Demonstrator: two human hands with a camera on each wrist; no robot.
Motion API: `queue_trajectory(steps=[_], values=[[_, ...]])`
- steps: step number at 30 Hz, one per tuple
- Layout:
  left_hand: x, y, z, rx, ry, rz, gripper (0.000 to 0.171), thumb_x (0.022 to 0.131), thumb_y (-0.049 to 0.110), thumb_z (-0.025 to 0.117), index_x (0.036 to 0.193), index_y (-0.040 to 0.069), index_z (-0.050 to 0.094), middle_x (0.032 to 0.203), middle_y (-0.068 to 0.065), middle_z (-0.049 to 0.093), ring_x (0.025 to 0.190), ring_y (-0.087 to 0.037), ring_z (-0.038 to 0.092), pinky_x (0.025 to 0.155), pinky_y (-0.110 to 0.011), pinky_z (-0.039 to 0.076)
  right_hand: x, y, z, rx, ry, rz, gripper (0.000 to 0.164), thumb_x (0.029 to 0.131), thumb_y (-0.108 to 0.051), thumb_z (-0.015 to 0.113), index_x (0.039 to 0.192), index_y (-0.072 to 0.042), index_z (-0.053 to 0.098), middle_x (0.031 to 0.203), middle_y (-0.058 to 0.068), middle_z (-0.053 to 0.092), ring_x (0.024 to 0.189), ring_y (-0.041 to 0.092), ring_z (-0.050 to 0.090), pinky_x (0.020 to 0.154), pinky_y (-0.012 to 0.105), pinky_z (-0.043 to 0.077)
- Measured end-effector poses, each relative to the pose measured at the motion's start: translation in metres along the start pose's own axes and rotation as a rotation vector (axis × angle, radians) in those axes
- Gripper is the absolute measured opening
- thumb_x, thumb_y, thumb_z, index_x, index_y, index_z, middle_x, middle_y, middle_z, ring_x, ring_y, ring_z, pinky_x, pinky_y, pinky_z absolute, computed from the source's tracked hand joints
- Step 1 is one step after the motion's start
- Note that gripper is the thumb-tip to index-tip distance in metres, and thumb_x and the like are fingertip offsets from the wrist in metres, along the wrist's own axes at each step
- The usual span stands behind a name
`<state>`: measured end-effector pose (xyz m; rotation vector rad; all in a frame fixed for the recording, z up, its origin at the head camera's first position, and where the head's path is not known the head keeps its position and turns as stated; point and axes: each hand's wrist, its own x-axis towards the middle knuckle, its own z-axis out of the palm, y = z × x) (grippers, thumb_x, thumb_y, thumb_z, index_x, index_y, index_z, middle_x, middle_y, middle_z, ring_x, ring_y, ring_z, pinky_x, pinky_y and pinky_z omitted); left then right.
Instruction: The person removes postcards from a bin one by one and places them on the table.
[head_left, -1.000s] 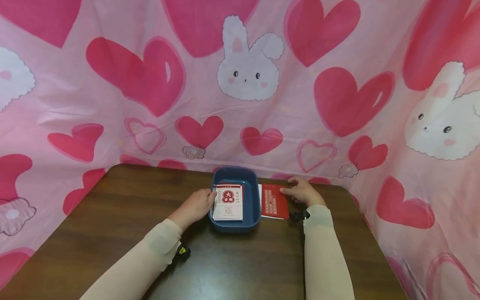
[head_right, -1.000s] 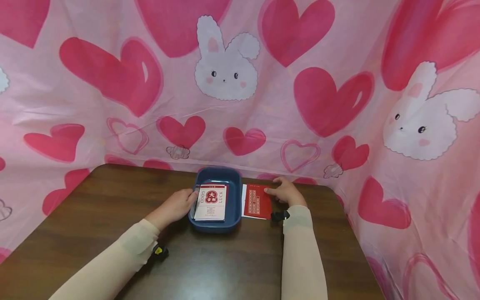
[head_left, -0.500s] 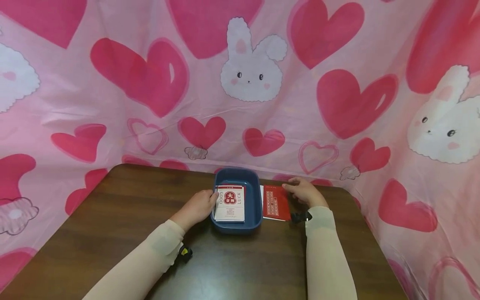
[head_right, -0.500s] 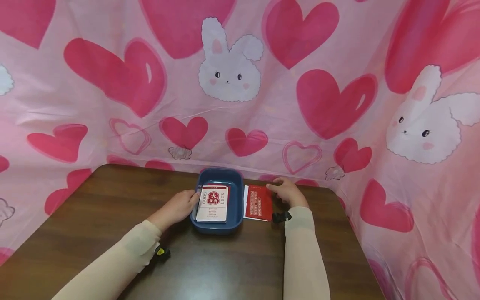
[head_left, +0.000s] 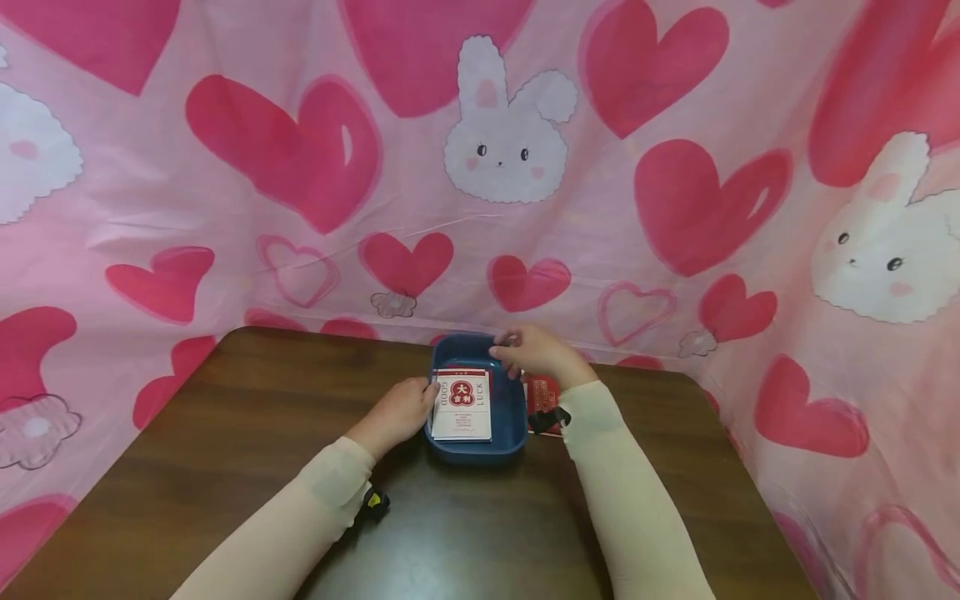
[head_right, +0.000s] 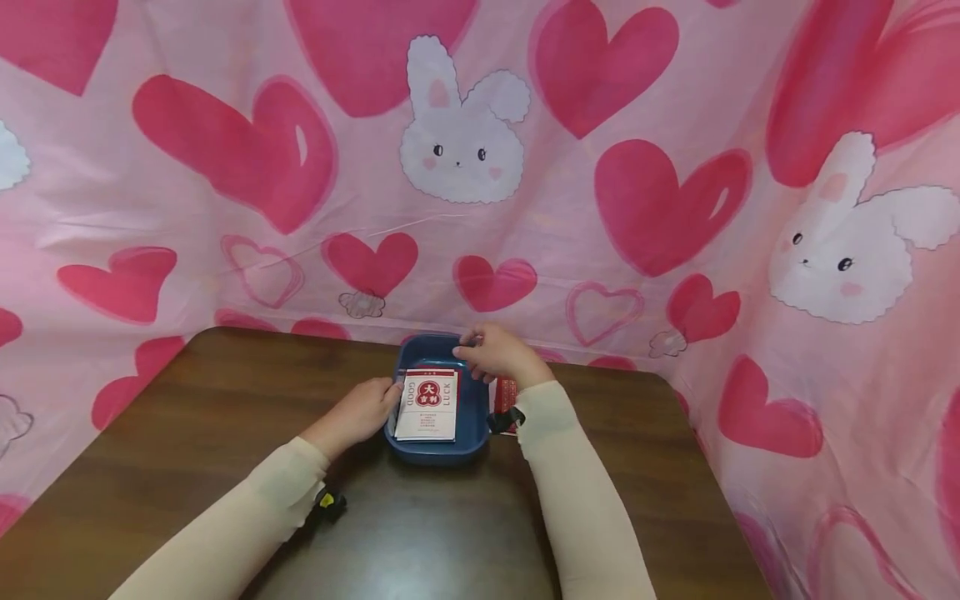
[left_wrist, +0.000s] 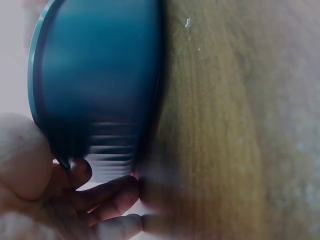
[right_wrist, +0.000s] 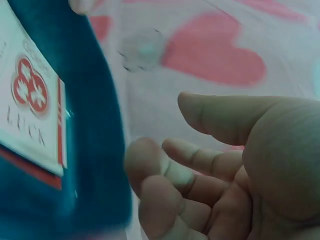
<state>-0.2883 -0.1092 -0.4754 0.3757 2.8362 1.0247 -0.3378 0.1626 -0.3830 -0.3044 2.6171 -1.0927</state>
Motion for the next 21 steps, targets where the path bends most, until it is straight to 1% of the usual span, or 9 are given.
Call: queue_trajectory(steps=[2,4,6,8,12,13,16,18,21], values=[[0.000,-0.001,0.000,0.000,-0.002,-0.001,0.047,0.121,0.033,0.049,0.139,-0.004,0.072,0.133,-0.022,0.076,0.117,-0.035,0.070,0.117,-0.059,0.056,0.011,-0.014,0.010,-0.052,-0.056,0.030,0.045,0.109,-0.031,0.077,0.143,-0.004,0.067,0.112,0.026,0.081,0.080,0.025,0.079,0.076,0.043,0.071],[-0.001,-0.001,-0.001,0.001,-0.002,0.011,0.047,0.121,0.033,0.048,0.138,-0.005,0.072,0.133,-0.023,0.076,0.117,-0.036,0.071,0.116,-0.060,0.056,0.019,-0.025,0.021,-0.125,-0.088,0.065,0.049,0.108,-0.032,0.079,0.145,-0.003,0.065,0.106,0.023,0.082,0.078,0.025,0.080,0.070,0.037,0.070],[0.001,-0.007,0.002,-0.002,0.003,0.044,0.051,0.122,0.037,0.046,0.137,-0.005,0.072,0.130,-0.023,0.076,0.116,-0.035,0.070,0.114,-0.057,0.058,0.027,-0.032,0.032,-0.211,-0.095,0.104,0.052,0.105,-0.034,0.082,0.143,-0.002,0.066,0.099,0.020,0.083,0.075,0.026,0.081,0.066,0.036,0.069],[0.000,-0.007,0.000,0.001,0.009,0.058,0.050,0.122,0.034,0.046,0.133,-0.005,0.073,0.128,-0.024,0.077,0.114,-0.035,0.071,0.111,-0.057,0.059,0.035,-0.037,0.044,-0.326,-0.096,0.138,0.052,0.104,-0.039,0.083,0.137,-0.001,0.069,0.095,0.018,0.082,0.074,0.028,0.081,0.065,0.037,0.068],[0.000,-0.007,-0.001,0.008,0.022,0.070,0.048,0.122,0.032,0.045,0.130,-0.005,0.074,0.127,-0.024,0.077,0.114,-0.035,0.072,0.110,-0.057,0.059,0.043,-0.040,0.062,-0.555,-0.063,0.160,0.063,0.100,-0.050,0.085,0.136,0.000,0.072,0.108,0.014,0.083,0.087,0.025,0.079,0.082,0.041,0.068],[-0.003,0.000,-0.004,0.008,0.013,0.043,0.044,0.121,0.028,0.046,0.131,-0.006,0.074,0.129,-0.025,0.077,0.116,-0.037,0.072,0.112,-0.060,0.057,0.044,-0.041,0.065,-0.602,-0.058,0.160,0.065,0.098,-0.052,0.086,0.136,-0.001,0.073,0.112,0.012,0.083,0.090,0.022,0.077,0.088,0.041,0.068],[-0.003,0.001,-0.004,0.010,0.003,0.034,0.045,0.122,0.029,0.046,0.132,-0.005,0.073,0.131,-0.025,0.077,0.117,-0.037,0.072,0.113,-0.059,0.057,0.045,-0.039,0.071,-0.644,-0.049,0.158,0.066,0.094,-0.054,0.089,0.133,-0.003,0.076,0.116,0.008,0.082,0.095,0.021,0.071,0.094,0.041,0.065],[-0.003,0.002,-0.005,0.011,-0.002,0.035,0.044,0.122,0.029,0.047,0.132,-0.005,0.073,0.129,-0.025,0.077,0.115,-0.036,0.071,0.111,-0.059,0.057,0.045,-0.038,0.073,-0.631,-0.066,0.171,0.054,0.093,-0.053,0.092,0.120,-0.007,0.082,0.107,0.006,0.082,0.090,0.021,0.072,0.087,0.039,0.065],[0.001,-0.002,-0.002,0.019,-0.001,0.041,0.045,0.121,0.030,0.047,0.132,-0.005,0.073,0.128,-0.025,0.077,0.113,-0.036,0.071,0.108,-0.059,0.058,0.043,-0.037,0.073,-0.604,-0.082,0.181,0.046,0.091,-0.050,0.094,0.110,-0.010,0.085,0.096,0.004,0.080,0.081,0.020,0.071,0.077,0.037,0.065]])
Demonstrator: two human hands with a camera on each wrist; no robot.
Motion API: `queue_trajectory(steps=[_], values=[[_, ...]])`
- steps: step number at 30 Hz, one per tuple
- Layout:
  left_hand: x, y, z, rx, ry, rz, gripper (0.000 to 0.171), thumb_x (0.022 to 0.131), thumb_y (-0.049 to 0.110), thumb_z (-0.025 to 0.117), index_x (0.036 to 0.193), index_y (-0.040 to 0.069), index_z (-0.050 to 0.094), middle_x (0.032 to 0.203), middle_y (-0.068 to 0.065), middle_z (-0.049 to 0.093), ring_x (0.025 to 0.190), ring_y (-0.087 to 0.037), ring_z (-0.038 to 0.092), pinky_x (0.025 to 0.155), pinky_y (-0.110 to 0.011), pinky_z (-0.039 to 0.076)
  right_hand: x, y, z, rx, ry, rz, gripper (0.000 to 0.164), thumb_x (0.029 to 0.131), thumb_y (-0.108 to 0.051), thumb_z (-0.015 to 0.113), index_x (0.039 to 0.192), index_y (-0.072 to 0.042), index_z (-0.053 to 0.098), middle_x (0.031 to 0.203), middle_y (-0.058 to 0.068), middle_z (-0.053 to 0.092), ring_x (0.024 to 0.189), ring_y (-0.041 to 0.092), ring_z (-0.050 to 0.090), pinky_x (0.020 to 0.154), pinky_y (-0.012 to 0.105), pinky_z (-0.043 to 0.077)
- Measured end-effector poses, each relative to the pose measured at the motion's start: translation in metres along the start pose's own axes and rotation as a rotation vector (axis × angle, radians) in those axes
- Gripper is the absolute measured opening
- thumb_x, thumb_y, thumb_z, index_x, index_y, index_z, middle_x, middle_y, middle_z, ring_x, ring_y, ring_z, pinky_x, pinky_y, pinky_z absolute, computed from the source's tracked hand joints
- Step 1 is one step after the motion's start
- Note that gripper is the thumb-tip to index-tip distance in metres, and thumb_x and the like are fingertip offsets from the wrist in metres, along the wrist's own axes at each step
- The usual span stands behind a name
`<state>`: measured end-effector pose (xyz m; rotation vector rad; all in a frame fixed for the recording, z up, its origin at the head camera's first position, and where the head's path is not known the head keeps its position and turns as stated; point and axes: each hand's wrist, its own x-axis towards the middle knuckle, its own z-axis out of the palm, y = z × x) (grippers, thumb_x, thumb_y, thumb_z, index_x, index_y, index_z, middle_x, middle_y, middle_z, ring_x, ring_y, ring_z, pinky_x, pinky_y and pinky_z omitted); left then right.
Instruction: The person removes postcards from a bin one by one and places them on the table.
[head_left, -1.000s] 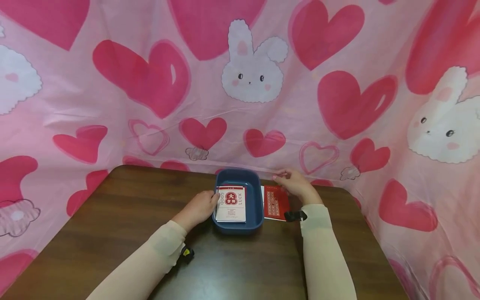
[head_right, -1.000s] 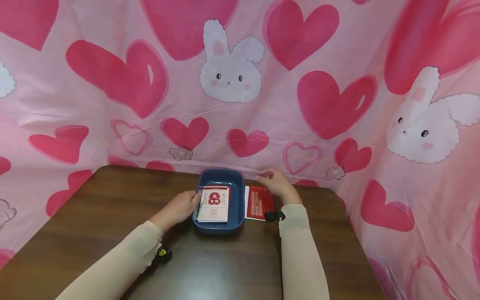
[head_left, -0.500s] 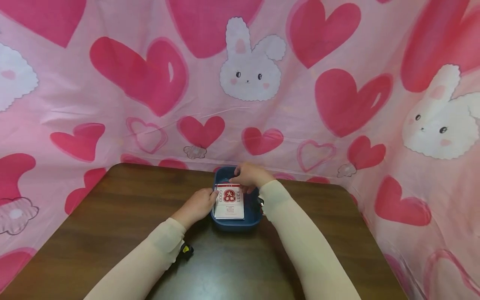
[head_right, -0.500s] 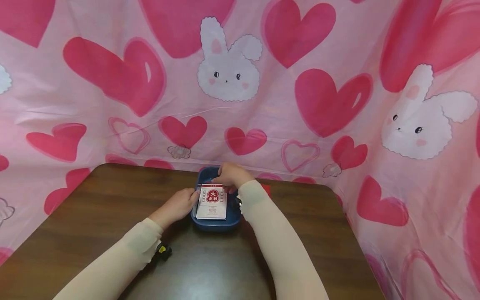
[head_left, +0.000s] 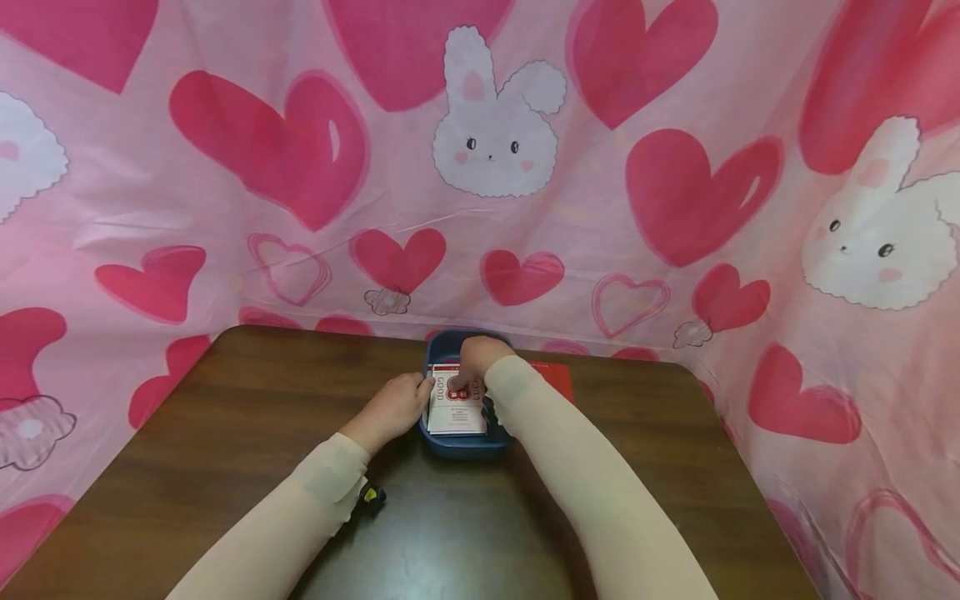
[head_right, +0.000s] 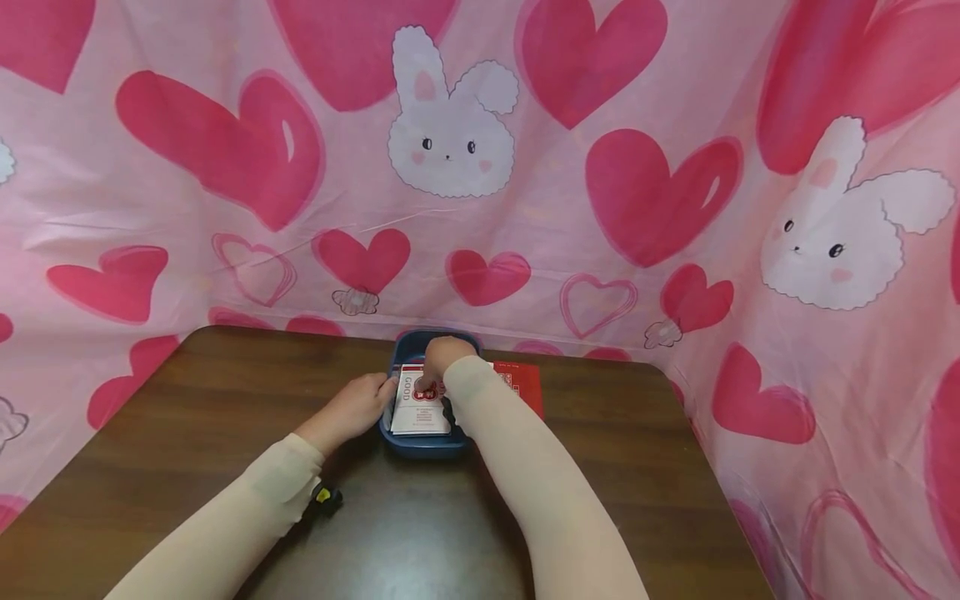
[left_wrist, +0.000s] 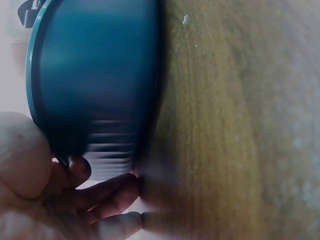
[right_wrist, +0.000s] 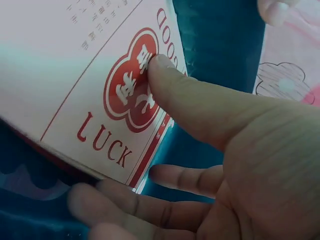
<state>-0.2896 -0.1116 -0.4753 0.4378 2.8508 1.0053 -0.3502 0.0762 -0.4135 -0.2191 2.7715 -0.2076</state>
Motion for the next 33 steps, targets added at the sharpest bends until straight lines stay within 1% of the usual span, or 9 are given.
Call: queue_trajectory(steps=[6,10,12,15,18,20,25,30,33], values=[[0.011,-0.016,0.009,0.016,-0.001,0.017,0.048,0.121,0.032,0.047,0.132,-0.006,0.073,0.127,-0.027,0.076,0.110,-0.038,0.071,0.106,-0.059,0.060,-0.006,0.003,0.002,-0.009,0.035,-0.011,0.043,0.091,-0.046,0.095,0.111,-0.008,0.085,0.099,0.005,0.080,0.085,0.020,0.071,0.089,0.039,0.064],[0.009,-0.013,0.006,0.004,-0.017,0.002,0.047,0.121,0.031,0.048,0.134,-0.007,0.072,0.129,-0.027,0.075,0.110,-0.038,0.070,0.108,-0.060,0.059,-0.007,0.004,0.000,0.003,0.058,-0.018,0.042,0.091,-0.041,0.096,0.111,-0.007,0.084,0.102,0.006,0.080,0.088,0.021,0.070,0.094,0.041,0.065],[0.009,-0.015,0.007,0.019,-0.007,0.015,0.049,0.121,0.034,0.046,0.133,-0.006,0.072,0.125,-0.026,0.075,0.107,-0.036,0.068,0.105,-0.056,0.060,-0.005,0.006,-0.003,-0.013,0.067,-0.026,0.040,0.090,-0.041,0.097,0.107,-0.007,0.084,0.097,0.005,0.079,0.083,0.020,0.069,0.088,0.039,0.065],[0.003,-0.005,0.001,0.014,-0.010,0.006,0.048,0.122,0.033,0.046,0.132,-0.006,0.072,0.123,-0.024,0.075,0.105,-0.034,0.067,0.104,-0.055,0.059,-0.001,0.010,-0.009,-0.009,0.054,-0.031,0.033,0.091,-0.037,0.096,0.096,-0.007,0.084,0.083,0.004,0.075,0.070,0.018,0.065,0.070,0.035,0.061],[0.002,-0.002,0.001,0.018,-0.006,-0.005,0.048,0.122,0.034,0.046,0.133,-0.006,0.072,0.123,-0.023,0.075,0.105,-0.033,0.066,0.104,-0.055,0.059,0.003,0.015,-0.015,0.063,0.030,-0.031,0.031,0.092,-0.032,0.096,0.094,-0.006,0.079,0.075,0.005,0.072,0.061,0.018,0.064,0.056,0.030,0.055],[0.001,0.003,-0.001,0.009,-0.016,-0.027,0.047,0.122,0.032,0.046,0.135,-0.005,0.072,0.125,-0.022,0.075,0.106,-0.033,0.066,0.106,-0.057,0.058,0.004,0.018,-0.019,0.149,0.022,-0.024,0.031,0.092,-0.027,0.096,0.100,-0.005,0.076,0.081,0.005,0.072,0.064,0.018,0.066,0.055,0.027,0.054],[0.002,0.003,0.000,0.019,-0.017,-0.038,0.047,0.122,0.033,0.046,0.137,-0.004,0.071,0.127,-0.022,0.075,0.107,-0.033,0.066,0.107,-0.056,0.058,0.002,0.021,-0.023,0.274,0.047,-0.013,0.043,0.090,-0.021,0.097,0.120,-0.004,0.071,0.104,0.010,0.075,0.079,0.022,0.074,0.066,0.030,0.065],[0.001,0.003,0.000,0.018,-0.020,-0.043,0.048,0.122,0.033,0.047,0.140,-0.005,0.070,0.132,-0.024,0.075,0.110,-0.034,0.067,0.112,-0.058,0.058,-0.007,0.019,-0.021,0.141,0.195,-0.034,0.040,0.088,-0.021,0.098,0.116,-0.003,0.077,0.105,0.011,0.079,0.083,0.024,0.072,0.079,0.039,0.066],[0.000,0.003,0.000,0.020,-0.018,-0.038,0.046,0.122,0.031,0.047,0.138,-0.005,0.071,0.130,-0.024,0.076,0.108,-0.033,0.067,0.110,-0.058,0.059,-0.009,0.018,-0.021,0.110,0.243,-0.065,0.039,0.088,-0.021,0.098,0.115,-0.002,0.079,0.105,0.011,0.080,0.085,0.024,0.071,0.081,0.039,0.066]])
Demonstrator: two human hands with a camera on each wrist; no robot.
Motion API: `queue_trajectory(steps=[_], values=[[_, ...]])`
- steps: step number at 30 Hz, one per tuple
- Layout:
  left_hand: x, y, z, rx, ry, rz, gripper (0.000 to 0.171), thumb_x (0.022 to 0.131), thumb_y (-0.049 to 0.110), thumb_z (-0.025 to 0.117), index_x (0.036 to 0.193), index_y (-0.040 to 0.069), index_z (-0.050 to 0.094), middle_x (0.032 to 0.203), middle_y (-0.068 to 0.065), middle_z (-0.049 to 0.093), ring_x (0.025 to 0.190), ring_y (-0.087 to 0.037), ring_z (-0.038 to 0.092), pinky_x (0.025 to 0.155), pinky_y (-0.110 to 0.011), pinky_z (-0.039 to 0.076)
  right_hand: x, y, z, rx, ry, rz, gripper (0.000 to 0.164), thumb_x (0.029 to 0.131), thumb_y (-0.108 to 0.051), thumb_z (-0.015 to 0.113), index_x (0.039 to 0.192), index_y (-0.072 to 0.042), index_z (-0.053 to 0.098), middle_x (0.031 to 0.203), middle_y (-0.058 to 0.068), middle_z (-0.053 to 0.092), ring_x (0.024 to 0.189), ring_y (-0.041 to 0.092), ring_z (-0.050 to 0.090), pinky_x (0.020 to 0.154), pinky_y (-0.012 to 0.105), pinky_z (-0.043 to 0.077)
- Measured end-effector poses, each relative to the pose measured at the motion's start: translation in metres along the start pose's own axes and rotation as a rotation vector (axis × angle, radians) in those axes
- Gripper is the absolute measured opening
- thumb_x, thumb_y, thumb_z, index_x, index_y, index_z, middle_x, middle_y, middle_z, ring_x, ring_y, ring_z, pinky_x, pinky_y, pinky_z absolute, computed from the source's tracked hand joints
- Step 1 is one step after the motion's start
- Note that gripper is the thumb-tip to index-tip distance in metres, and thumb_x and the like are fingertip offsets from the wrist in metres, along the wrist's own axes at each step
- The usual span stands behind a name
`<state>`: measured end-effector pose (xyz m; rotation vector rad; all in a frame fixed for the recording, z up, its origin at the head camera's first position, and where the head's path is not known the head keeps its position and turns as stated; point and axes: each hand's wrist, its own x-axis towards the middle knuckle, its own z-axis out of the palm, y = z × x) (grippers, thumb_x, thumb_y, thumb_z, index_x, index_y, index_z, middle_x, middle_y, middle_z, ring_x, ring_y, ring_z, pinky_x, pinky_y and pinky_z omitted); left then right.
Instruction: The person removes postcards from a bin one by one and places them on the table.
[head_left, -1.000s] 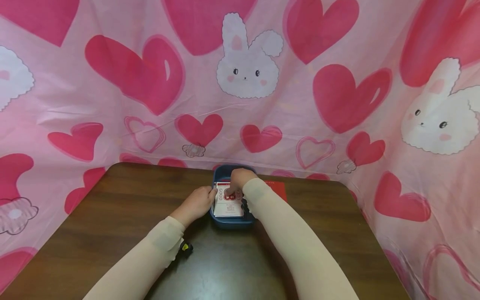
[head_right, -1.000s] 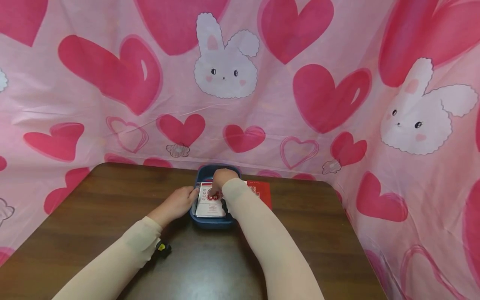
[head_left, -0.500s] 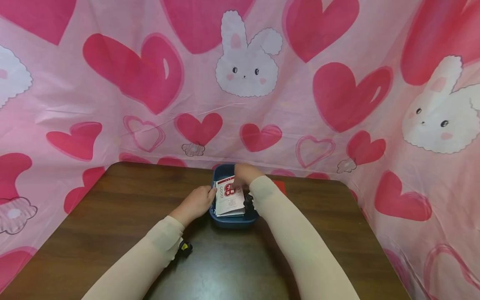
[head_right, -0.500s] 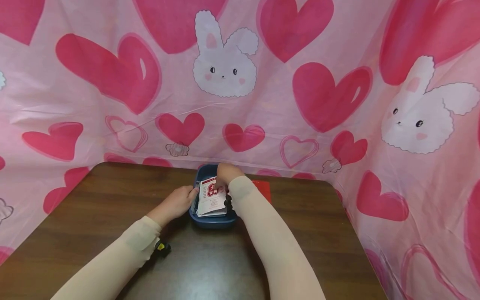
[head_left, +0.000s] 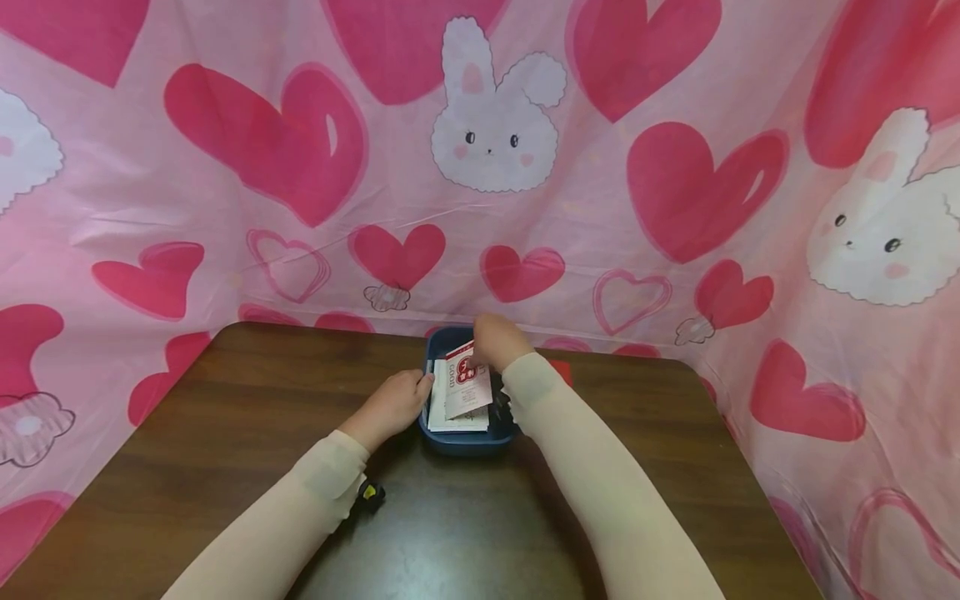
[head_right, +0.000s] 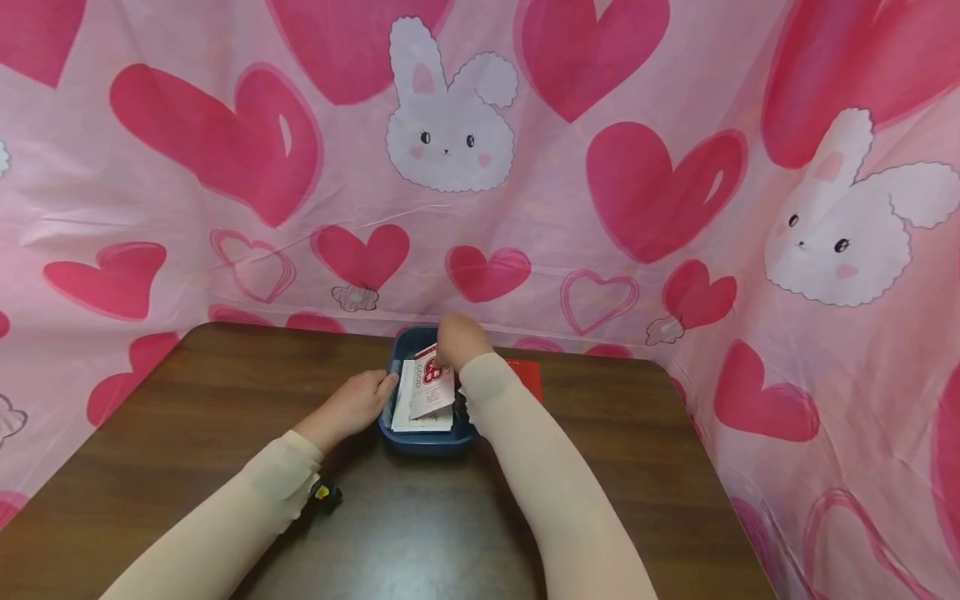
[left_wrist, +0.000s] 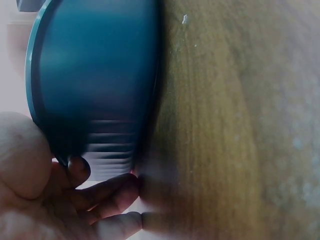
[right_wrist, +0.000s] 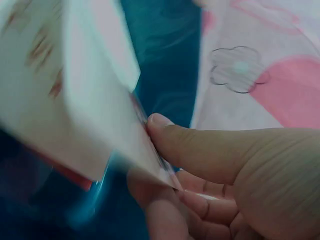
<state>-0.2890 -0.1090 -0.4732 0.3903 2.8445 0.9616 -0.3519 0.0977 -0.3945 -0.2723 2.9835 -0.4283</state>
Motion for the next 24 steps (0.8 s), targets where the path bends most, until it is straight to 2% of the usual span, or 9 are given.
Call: queue_trajectory(steps=[2,5,7,9,11,14,18,21,24], values=[[0.001,-0.001,0.000,-0.001,-0.001,-0.001,0.046,0.122,0.031,0.047,0.136,-0.005,0.071,0.128,-0.023,0.076,0.107,-0.033,0.067,0.109,-0.057,0.059,0.002,0.001,-0.001,0.050,-0.012,-0.010,0.043,0.089,-0.020,0.097,0.123,-0.002,0.078,0.111,0.013,0.080,0.087,0.026,0.073,0.081,0.039,0.067],[0.010,-0.013,0.006,-0.004,0.001,0.011,0.047,0.122,0.033,0.046,0.135,-0.004,0.072,0.126,-0.021,0.076,0.106,-0.031,0.067,0.105,-0.056,0.059,0.007,0.006,-0.005,0.124,-0.033,-0.026,0.052,0.091,-0.020,0.093,0.137,-0.005,0.073,0.127,0.016,0.078,0.103,0.029,0.075,0.096,0.043,0.067],[0.011,-0.014,0.006,-0.011,-0.003,0.010,0.048,0.122,0.034,0.046,0.136,-0.004,0.072,0.128,-0.022,0.076,0.109,-0.032,0.068,0.108,-0.057,0.059,0.007,0.014,-0.010,0.189,-0.025,-0.029,0.056,0.093,-0.021,0.091,0.143,-0.008,0.071,0.135,0.018,0.076,0.113,0.032,0.073,0.108,0.047,0.063],[0.011,-0.014,0.006,-0.015,-0.005,0.012,0.049,0.121,0.034,0.046,0.137,-0.004,0.071,0.129,-0.022,0.075,0.111,-0.033,0.068,0.109,-0.058,0.058,0.005,0.025,-0.016,0.278,-0.004,-0.020,0.058,0.094,-0.022,0.090,0.147,-0.010,0.070,0.136,0.018,0.075,0.118,0.033,0.070,0.114,0.050,0.060],[0.008,-0.008,0.003,-0.020,-0.009,0.000,0.049,0.122,0.034,0.046,0.140,-0.005,0.070,0.132,-0.023,0.075,0.114,-0.034,0.068,0.112,-0.059,0.057,0.003,0.039,-0.021,0.414,0.018,0.004,0.060,0.096,-0.022,0.089,0.151,-0.012,0.067,0.128,0.019,0.076,0.110,0.032,0.071,0.105,0.048,0.063],[0.003,-0.002,0.001,-0.022,-0.011,-0.012,0.049,0.122,0.033,0.045,0.141,-0.005,0.069,0.131,-0.023,0.074,0.111,-0.034,0.067,0.110,-0.058,0.058,-0.003,0.063,-0.026,0.625,0.067,0.044,0.062,0.098,-0.018,0.088,0.154,-0.011,0.063,0.110,0.016,0.076,0.092,0.026,0.075,0.084,0.039,0.067],[0.001,-0.001,0.002,-0.018,-0.017,-0.021,0.049,0.122,0.033,0.046,0.143,-0.005,0.069,0.132,-0.022,0.074,0.110,-0.033,0.066,0.110,-0.056,0.058,-0.015,0.098,-0.028,0.837,0.136,0.072,0.065,0.100,-0.011,0.085,0.159,-0.007,0.057,0.085,0.007,0.072,0.071,0.017,0.071,0.064,0.028,0.061],[0.000,-0.001,0.002,-0.028,-0.013,-0.029,0.049,0.122,0.033,0.047,0.144,-0.004,0.068,0.135,-0.022,0.074,0.112,-0.033,0.066,0.114,-0.058,0.057,-0.027,0.124,-0.031,0.889,0.179,0.105,0.068,0.101,-0.012,0.085,0.162,-0.007,0.055,0.078,0.001,0.069,0.068,0.013,0.067,0.062,0.027,0.057],[0.000,-0.001,0.001,-0.036,-0.006,-0.032,0.048,0.122,0.033,0.047,0.143,-0.004,0.069,0.133,-0.022,0.074,0.111,-0.033,0.066,0.112,-0.057,0.057,-0.035,0.150,-0.029,0.881,0.196,0.156,0.070,0.103,-0.017,0.084,0.165,-0.009,0.052,0.084,0.001,0.073,0.073,0.012,0.068,0.067,0.029,0.058]])
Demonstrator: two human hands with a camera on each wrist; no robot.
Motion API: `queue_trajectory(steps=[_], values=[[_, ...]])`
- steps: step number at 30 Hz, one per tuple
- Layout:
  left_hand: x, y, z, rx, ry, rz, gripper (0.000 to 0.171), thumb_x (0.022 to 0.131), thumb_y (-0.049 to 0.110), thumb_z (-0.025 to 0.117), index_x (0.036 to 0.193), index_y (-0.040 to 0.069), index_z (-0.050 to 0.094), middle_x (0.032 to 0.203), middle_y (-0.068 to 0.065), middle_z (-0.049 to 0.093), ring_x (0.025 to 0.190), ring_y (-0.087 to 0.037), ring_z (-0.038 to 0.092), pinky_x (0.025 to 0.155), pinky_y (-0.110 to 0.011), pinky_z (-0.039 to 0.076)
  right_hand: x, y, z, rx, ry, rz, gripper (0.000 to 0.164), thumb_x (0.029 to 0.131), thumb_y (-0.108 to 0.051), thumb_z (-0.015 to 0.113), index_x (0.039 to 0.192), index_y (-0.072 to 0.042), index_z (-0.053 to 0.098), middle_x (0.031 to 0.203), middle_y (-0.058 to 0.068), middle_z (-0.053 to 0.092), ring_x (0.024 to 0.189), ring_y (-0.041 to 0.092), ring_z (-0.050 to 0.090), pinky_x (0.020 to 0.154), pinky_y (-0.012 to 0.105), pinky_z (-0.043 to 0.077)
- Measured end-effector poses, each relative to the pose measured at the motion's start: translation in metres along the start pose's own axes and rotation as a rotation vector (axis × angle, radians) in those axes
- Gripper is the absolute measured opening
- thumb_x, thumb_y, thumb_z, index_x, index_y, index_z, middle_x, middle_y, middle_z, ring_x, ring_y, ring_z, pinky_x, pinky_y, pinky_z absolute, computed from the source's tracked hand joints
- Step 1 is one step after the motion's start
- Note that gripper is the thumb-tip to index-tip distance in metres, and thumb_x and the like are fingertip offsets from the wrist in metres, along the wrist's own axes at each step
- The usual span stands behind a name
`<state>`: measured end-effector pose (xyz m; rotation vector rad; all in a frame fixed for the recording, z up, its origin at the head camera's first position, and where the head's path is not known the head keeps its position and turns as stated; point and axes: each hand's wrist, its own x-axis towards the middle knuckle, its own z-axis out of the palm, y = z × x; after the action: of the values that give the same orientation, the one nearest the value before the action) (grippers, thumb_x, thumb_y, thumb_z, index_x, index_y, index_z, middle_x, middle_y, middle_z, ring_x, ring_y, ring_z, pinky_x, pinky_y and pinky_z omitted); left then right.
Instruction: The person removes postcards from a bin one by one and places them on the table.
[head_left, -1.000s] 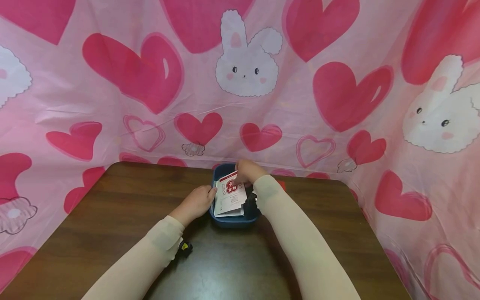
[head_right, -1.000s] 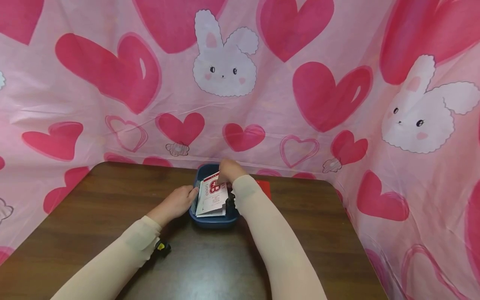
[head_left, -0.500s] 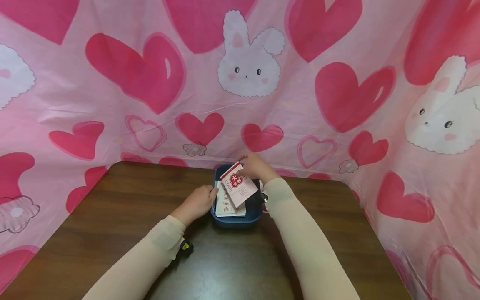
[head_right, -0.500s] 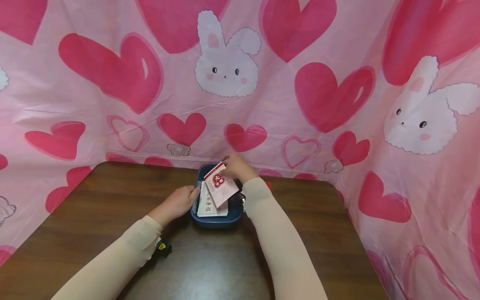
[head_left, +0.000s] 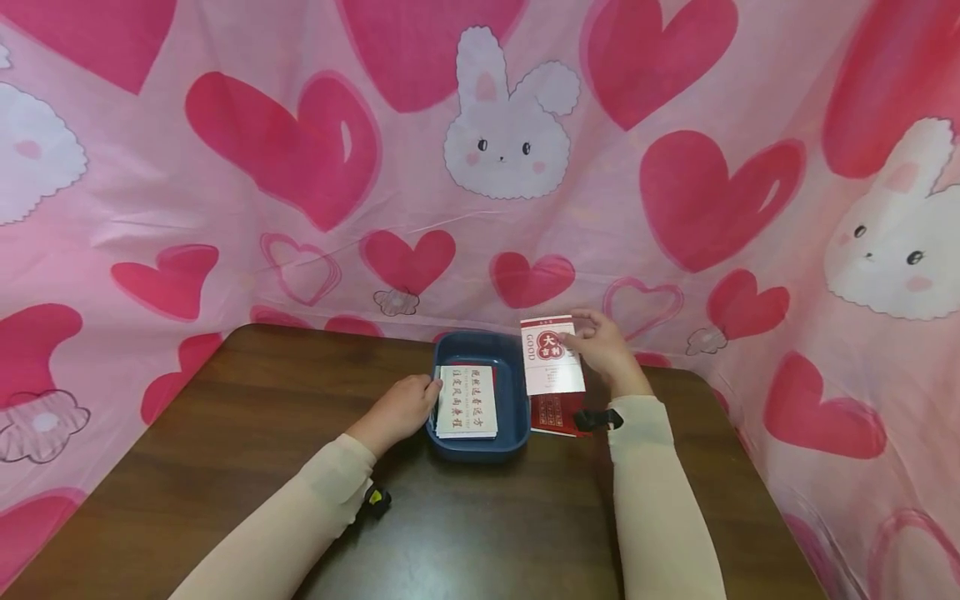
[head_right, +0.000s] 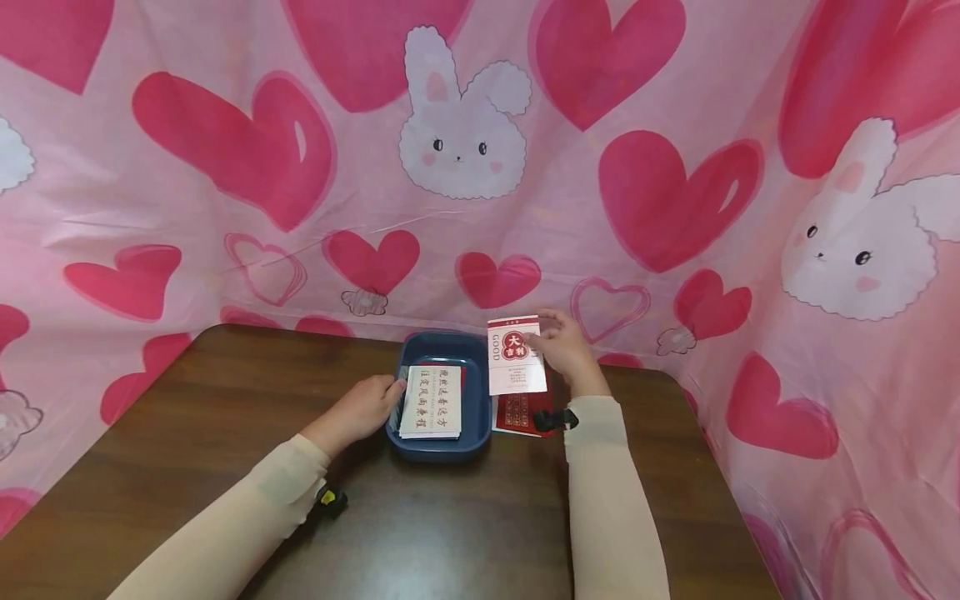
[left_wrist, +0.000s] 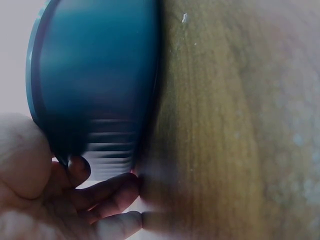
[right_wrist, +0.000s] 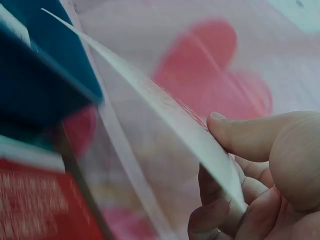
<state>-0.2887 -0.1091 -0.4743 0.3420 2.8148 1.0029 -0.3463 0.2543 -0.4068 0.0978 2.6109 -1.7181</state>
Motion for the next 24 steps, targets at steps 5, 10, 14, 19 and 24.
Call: queue_trajectory(steps=[5,10,14,19,24], values=[[0.000,0.000,0.001,0.010,0.000,0.009,0.049,0.122,0.033,0.046,0.142,-0.005,0.069,0.132,-0.023,0.075,0.111,-0.033,0.066,0.111,-0.057,0.057,-0.003,0.032,-0.025,-0.030,0.023,0.049,0.072,0.106,-0.017,0.081,0.169,-0.008,0.048,0.128,0.020,0.077,0.088,0.011,0.070,0.078,0.028,0.060],[-0.001,-0.003,0.000,0.001,-0.008,-0.009,0.052,0.123,0.034,0.045,0.148,-0.005,0.066,0.142,-0.024,0.073,0.117,-0.035,0.067,0.117,-0.060,0.056,-0.001,0.055,-0.032,-0.061,-0.017,0.052,0.070,0.105,-0.013,0.079,0.167,-0.003,0.049,0.130,0.022,0.076,0.090,0.012,0.069,0.078,0.028,0.058],[-0.002,-0.003,0.000,0.003,-0.017,-0.014,0.053,0.123,0.035,0.045,0.151,-0.005,0.064,0.147,-0.025,0.071,0.121,-0.036,0.066,0.121,-0.061,0.054,0.002,0.067,-0.032,-0.097,-0.056,0.077,0.067,0.104,-0.013,0.080,0.164,0.000,0.052,0.107,0.012,0.078,0.086,0.014,0.069,0.077,0.029,0.058],[-0.001,-0.001,0.000,0.002,-0.018,-0.014,0.053,0.123,0.035,0.045,0.151,-0.005,0.065,0.147,-0.025,0.070,0.121,-0.036,0.066,0.121,-0.061,0.054,0.003,0.076,-0.027,-0.125,-0.080,0.097,0.066,0.104,-0.014,0.082,0.161,-0.001,0.053,0.114,0.012,0.075,0.091,0.017,0.067,0.078,0.030,0.056],[0.000,0.001,0.000,0.005,-0.013,-0.013,0.051,0.122,0.034,0.045,0.149,-0.005,0.066,0.144,-0.024,0.072,0.117,-0.035,0.066,0.118,-0.059,0.055,0.004,0.081,-0.021,-0.146,-0.116,0.119,0.065,0.102,-0.016,0.084,0.158,-0.001,0.054,0.101,0.006,0.077,0.087,0.016,0.067,0.076,0.032,0.053]])
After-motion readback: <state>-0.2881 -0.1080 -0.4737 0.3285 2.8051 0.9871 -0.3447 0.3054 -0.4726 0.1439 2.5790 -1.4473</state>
